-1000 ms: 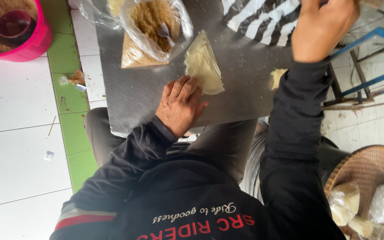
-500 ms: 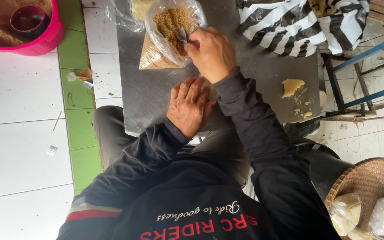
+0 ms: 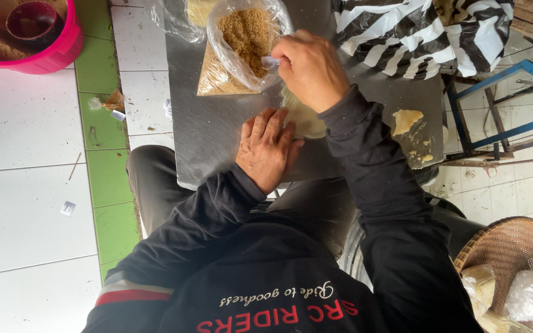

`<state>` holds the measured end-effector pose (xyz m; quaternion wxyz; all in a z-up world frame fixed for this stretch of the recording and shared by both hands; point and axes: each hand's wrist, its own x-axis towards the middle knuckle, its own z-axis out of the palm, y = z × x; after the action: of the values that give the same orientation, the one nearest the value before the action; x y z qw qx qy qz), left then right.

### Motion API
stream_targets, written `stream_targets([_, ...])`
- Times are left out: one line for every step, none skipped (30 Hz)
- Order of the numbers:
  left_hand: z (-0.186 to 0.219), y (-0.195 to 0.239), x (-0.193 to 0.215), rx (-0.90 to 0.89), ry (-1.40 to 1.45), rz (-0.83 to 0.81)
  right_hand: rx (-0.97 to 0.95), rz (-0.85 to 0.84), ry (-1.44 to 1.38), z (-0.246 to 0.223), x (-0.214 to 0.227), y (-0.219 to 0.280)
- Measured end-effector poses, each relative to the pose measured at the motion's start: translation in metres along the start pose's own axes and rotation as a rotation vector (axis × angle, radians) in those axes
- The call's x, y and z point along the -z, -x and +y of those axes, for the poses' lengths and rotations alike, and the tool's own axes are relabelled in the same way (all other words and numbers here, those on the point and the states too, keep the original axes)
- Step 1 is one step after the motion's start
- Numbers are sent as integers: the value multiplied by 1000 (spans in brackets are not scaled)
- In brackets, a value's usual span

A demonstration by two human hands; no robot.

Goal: The person folds thin sheets of dough into triangular shapes on a metal table. They repeatedly pick up a sheet, fold it, and place it into a growing stack. A bag of granular filling and a basket of wrapped items are visible nearby.

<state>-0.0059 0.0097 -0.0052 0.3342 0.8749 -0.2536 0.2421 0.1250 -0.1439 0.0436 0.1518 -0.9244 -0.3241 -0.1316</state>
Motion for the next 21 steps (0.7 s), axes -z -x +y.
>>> stream_targets([0,0,0,-1,4,0,15,-10,42,1,1,0])
stream_targets([-1,0,-1,-2,8,0,33,-6,34,2,0,0])
stream_targets([-1,1,-1,-4,13,-1,50,-2,25,2,-2,0])
stream_targets([0,1,-1,-1,12,-4,67,2,17,2,-4,0])
stream_targets([-1,1,-1,0,11,-6,75,-9,-1,3,-7,-1])
stream_targets([-1,1,-2,1,9,-9,84,-20,-18,3,-12,-4])
stream_targets([0,1,-2,1,10,-8,93,-32,-37,3,-16,-6])
stream_targets([0,1,-2,0,10,-8,78,-22,-57,3,-19,-5])
stream_targets([0,1,-2,0,10,-6,63,-11,-77,3,-21,-6])
stream_targets([0,0,-2,-2,9,-8,49,0,-97,3,-23,-6])
stream_targets([-1,0,-1,-4,8,-11,20,-8,-115,3,-23,-5])
stream_targets([-1,0,-1,-6,7,-14,-9,-16,-133,3,-22,-4])
stream_targets([-1,0,-1,-5,9,-18,-38,-25,-150,2,-21,-2])
stream_targets([-1,0,-1,-5,10,-21,-65,-7,-201,1,-20,0])
stream_targets([-1,0,0,-4,14,-26,-93,10,-251,0,-18,3])
stream_targets([-1,0,0,-5,10,-30,-122,27,-301,-1,-16,6])
stream_targets([-1,0,0,-8,8,-34,-137,29,-324,-3,-15,9])
stream_targets([-1,0,0,-11,5,-38,-152,31,-346,-5,-15,11])
stream_targets([-1,0,0,-10,5,-36,-165,33,-369,-6,-15,12])
stream_targets([-1,0,0,-8,4,-34,-193,37,-394,-6,-16,12])
stream_targets([-1,0,0,-6,3,-33,-221,41,-420,-7,-17,13])
